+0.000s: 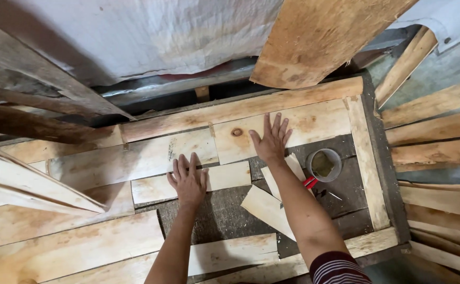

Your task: The person is shown cutting and fitting thin wood strips to a wooden frame.

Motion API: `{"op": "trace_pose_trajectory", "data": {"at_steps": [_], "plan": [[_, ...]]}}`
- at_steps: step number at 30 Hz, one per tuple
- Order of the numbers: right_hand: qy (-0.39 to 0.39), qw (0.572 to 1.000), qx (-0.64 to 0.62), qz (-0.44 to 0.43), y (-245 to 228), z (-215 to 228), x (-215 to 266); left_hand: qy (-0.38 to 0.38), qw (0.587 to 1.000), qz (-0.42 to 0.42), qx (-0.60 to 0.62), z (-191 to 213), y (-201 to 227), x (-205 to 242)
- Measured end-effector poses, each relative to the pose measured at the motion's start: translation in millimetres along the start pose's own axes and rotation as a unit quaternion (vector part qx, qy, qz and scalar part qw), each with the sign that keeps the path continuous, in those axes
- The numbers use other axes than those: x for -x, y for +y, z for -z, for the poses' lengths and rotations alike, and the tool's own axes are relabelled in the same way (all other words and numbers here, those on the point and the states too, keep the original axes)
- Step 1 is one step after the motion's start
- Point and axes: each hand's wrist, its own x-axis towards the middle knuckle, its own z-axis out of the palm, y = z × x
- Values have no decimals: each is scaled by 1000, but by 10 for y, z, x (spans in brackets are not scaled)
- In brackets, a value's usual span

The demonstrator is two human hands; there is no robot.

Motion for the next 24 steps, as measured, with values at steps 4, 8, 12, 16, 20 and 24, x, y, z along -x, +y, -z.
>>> {"op": "trace_pose_trajectory", "data": {"at_steps": [4,8,12,16,20,24], "plan": [[5,1000,1,2,1,-26,-29,-5,1000,4,-23,-47,9,-50],[-3,1000,10,-6,18,-109,-50,-20,999,11,-30,-37,22,-43],[-15,1000,12,-14,16,-157,-88,-20,999,13,-28,-75,13,-50],[-26,999,20,-17,32,-174,-78,-32,999,24,-10,27,81,-49],[-20,999,22,-14,11,-162,-65,-15,1000,22,-8,-78,126,-175],[-6,1000,14,-13,-12,-131,-52,42,998,-42,15,-81,284,-377]]}}
